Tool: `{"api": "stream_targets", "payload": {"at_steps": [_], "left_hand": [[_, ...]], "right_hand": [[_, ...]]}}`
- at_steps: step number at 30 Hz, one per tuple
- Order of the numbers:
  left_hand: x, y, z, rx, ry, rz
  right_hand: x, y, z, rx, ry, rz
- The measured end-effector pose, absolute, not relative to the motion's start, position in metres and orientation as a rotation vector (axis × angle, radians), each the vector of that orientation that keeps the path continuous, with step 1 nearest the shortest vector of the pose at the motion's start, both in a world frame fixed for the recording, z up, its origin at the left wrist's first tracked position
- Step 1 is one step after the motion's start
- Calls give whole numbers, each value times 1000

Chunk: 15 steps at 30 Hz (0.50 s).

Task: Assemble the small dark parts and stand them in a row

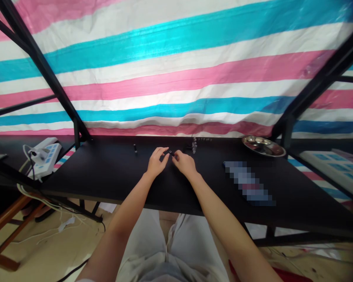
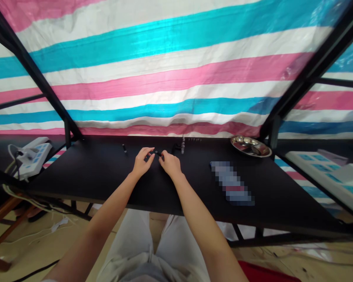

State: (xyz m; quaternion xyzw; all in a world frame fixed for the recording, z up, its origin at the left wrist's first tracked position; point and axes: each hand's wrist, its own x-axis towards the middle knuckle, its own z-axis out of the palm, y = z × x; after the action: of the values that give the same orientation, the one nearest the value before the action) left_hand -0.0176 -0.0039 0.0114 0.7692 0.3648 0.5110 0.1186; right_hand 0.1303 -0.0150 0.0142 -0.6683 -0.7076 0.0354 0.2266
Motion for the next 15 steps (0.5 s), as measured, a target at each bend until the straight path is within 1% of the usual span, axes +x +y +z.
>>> {"api": "stream_targets", "payload": {"at_steps": [7, 15], "left_hand": [[-18, 0, 9, 2214, 1101, 1471], [-18, 10, 0, 2100, 1122, 1363]], "right_hand": [[130, -15, 12, -1779, -1939, 113], [129, -14, 3, -1526, -1976, 147]]}}
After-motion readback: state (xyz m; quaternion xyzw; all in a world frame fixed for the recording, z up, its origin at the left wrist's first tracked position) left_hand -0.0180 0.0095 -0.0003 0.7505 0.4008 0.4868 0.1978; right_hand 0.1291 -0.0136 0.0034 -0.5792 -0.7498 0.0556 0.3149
